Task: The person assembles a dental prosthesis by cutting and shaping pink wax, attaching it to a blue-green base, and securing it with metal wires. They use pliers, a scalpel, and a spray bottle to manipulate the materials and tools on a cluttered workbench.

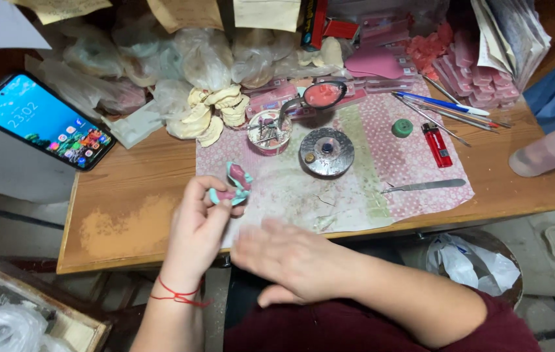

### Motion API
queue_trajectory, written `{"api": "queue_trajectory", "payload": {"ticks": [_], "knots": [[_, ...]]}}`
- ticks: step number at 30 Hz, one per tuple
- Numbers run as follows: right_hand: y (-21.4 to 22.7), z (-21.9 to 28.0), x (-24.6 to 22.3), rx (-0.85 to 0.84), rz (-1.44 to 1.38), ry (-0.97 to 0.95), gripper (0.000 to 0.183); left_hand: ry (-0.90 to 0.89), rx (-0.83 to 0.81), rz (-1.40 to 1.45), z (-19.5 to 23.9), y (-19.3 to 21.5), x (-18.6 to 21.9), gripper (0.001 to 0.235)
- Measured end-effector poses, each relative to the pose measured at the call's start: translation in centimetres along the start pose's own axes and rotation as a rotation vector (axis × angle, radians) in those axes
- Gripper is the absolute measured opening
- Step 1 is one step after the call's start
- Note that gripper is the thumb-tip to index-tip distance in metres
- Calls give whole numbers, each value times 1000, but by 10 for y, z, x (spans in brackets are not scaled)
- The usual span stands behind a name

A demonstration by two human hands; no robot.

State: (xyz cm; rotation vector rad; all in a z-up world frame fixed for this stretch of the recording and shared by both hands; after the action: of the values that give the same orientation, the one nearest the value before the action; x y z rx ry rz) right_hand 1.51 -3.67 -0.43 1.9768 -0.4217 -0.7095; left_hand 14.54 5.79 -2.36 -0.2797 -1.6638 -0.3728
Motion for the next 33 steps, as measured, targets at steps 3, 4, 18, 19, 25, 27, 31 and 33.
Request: {"api": "queue_trajectory", "payload": {"ticks": [3, 4, 18, 19, 25, 27, 31, 33], "knots": [[35, 26, 6, 160, -88, 20, 50, 35, -80, -504, -2, -10, 11, 21], [36, 37, 13, 163, -83, 12, 50, 31, -90, -503, -5, -14, 7, 21], [42, 108, 64, 160, 583, -544, 90, -317, -194, -672, -9, -46, 12, 33], [43, 114, 62, 161, 587, -551, 90, -321, -202, -669, -8, -46, 10, 33], [55, 174, 42, 244, 532, -443, 64, -273, -38, -710, -5, -35, 11, 35], [62, 213, 49, 309, 587, -532, 56, -388, 4, -713, 0, -36, 21, 35], [86, 287, 65, 357, 751, -726, 59, -366, 15, -727, 3, -41, 27, 35], [103, 328, 71, 413, 807, -843, 56, -439, 47, -713, 7, -40, 29, 38]]}}
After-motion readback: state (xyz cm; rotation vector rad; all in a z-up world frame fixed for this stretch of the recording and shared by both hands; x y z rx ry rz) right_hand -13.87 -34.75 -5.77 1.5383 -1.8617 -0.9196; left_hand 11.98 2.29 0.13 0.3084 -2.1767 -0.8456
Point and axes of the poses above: each hand's wrist, its own z-axis away from the middle knuckle, its own y-axis out of the back of the hand, x = y × z, the point moved 9 cm from there along -z, towards the middle knuckle, and after that the axes turned 3 degrees about z, right-handed, at the moved point
